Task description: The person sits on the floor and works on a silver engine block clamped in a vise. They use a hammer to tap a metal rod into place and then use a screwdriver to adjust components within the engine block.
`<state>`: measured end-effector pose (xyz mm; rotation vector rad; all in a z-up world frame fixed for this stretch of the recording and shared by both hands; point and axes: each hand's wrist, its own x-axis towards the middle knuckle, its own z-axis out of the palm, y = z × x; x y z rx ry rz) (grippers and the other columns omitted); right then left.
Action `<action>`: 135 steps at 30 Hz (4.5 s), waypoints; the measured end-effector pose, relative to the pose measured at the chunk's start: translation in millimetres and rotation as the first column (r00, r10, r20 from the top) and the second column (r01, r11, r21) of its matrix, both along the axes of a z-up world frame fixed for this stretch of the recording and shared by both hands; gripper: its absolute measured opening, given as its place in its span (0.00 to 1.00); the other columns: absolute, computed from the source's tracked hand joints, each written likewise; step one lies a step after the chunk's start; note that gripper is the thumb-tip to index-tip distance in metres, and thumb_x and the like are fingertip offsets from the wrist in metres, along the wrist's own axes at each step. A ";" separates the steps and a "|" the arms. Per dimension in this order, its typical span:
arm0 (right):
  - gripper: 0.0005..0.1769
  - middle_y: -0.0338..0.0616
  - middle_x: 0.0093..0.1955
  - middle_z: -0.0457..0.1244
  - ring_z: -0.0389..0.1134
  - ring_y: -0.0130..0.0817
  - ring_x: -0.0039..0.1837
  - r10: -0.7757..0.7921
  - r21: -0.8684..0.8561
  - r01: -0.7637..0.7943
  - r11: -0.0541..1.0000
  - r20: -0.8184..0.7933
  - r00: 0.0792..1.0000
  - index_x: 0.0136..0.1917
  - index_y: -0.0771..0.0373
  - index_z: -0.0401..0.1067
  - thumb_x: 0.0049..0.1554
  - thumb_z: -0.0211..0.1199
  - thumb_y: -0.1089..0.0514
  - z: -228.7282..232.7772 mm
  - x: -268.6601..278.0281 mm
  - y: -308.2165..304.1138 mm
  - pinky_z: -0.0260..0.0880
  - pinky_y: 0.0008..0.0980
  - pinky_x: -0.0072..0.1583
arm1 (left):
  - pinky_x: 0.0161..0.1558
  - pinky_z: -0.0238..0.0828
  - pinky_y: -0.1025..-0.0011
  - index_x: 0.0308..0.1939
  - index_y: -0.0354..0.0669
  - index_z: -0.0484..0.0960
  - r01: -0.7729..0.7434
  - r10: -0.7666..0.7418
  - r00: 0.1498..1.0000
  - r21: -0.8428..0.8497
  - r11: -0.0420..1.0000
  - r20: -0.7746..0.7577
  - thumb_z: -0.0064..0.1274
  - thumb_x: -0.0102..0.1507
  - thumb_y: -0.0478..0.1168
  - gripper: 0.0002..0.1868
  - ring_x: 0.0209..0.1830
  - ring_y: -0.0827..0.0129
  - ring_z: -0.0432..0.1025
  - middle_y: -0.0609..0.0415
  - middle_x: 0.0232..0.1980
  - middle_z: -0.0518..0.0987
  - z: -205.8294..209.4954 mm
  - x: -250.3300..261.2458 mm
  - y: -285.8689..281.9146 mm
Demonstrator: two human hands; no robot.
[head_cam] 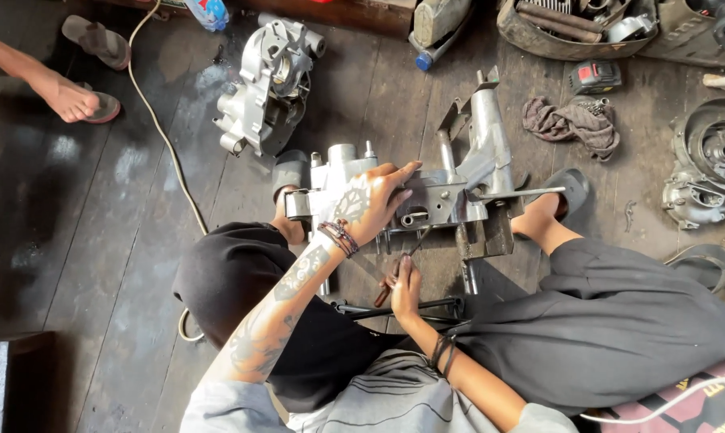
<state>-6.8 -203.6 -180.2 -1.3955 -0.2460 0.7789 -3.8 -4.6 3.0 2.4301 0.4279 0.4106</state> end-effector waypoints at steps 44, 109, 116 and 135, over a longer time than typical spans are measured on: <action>0.17 0.55 0.50 0.72 0.72 0.66 0.53 0.727 -0.784 -0.221 0.579 0.374 0.576 0.63 0.52 0.73 0.66 0.48 0.59 182.7 82.7 -70.3 0.74 0.59 0.49 | 0.40 0.79 0.57 0.67 0.51 0.72 0.004 0.000 0.998 0.065 0.998 -0.057 0.43 0.72 0.63 0.28 0.37 0.47 0.82 0.44 0.39 0.83 -18.1 -17.8 16.0; 0.24 0.42 0.29 0.55 0.61 0.31 0.16 0.264 -0.124 -0.248 0.961 0.136 0.955 0.75 0.69 0.54 0.66 0.40 0.65 130.7 68.5 -153.6 0.62 0.24 0.18 | 0.44 0.77 0.48 0.73 0.53 0.67 -0.006 0.016 0.983 0.053 0.999 -0.181 0.39 0.73 0.63 0.30 0.41 0.40 0.81 0.40 0.45 0.83 5.8 -27.6 8.9; 0.23 0.39 0.26 0.54 0.56 0.25 0.17 0.258 -0.166 -0.222 0.961 0.250 0.933 0.73 0.67 0.60 0.66 0.41 0.68 112.1 83.5 -135.1 0.57 0.21 0.20 | 0.45 0.77 0.47 0.72 0.50 0.68 -0.013 0.015 0.990 0.011 1.000 -0.143 0.39 0.73 0.65 0.32 0.41 0.37 0.80 0.36 0.45 0.83 -19.6 -25.4 15.8; 0.25 0.36 0.24 0.47 0.49 0.20 0.16 0.285 0.163 -0.245 0.956 -0.305 0.909 0.73 0.69 0.59 0.63 0.48 0.65 138.3 91.0 -152.0 0.52 0.17 0.18 | 0.42 0.77 0.50 0.70 0.49 0.69 -0.039 0.038 0.992 -0.001 0.999 -0.122 0.37 0.72 0.68 0.34 0.39 0.40 0.81 0.40 0.42 0.83 -25.1 -24.2 14.7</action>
